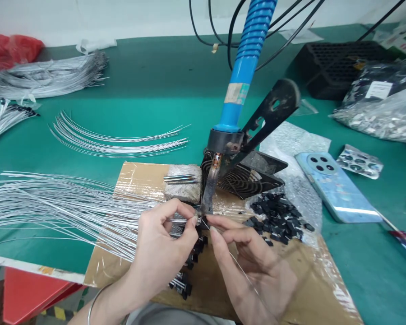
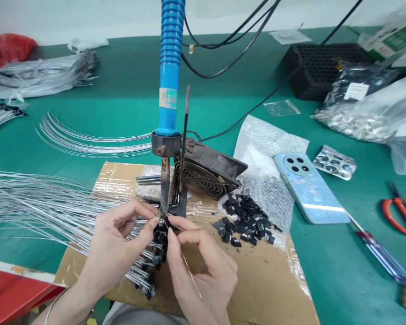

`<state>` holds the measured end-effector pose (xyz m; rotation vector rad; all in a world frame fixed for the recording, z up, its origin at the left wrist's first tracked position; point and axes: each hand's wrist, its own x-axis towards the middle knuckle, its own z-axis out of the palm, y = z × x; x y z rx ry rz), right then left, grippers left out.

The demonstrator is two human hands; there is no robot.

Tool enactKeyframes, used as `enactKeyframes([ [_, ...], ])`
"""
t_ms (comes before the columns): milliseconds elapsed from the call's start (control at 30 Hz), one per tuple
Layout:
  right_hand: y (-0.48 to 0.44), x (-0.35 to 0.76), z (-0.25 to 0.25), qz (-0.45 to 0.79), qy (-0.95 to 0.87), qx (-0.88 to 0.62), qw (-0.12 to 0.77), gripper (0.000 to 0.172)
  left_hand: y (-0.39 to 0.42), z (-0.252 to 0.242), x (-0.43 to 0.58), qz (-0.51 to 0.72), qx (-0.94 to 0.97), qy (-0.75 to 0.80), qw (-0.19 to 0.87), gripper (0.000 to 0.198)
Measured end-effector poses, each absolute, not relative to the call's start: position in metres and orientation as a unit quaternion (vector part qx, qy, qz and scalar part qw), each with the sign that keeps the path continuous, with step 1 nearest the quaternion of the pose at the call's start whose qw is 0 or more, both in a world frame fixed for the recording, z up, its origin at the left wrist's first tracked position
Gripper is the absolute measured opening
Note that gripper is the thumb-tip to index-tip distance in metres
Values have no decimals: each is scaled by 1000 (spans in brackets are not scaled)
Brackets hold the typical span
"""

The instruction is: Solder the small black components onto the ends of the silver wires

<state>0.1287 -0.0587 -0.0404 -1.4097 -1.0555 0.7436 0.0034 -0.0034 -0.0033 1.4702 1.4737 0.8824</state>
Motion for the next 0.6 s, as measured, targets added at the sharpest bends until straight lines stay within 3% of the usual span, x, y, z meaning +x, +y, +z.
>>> enactKeyframes([
  [500,-61,136,-47,313,-485,-594,560,16,-7,-11,-4,286,623,607,402,12],
  [600,-60,154,-56,233,-515,-619,546,12,-9,-17,-13,264,646,611,372,12],
])
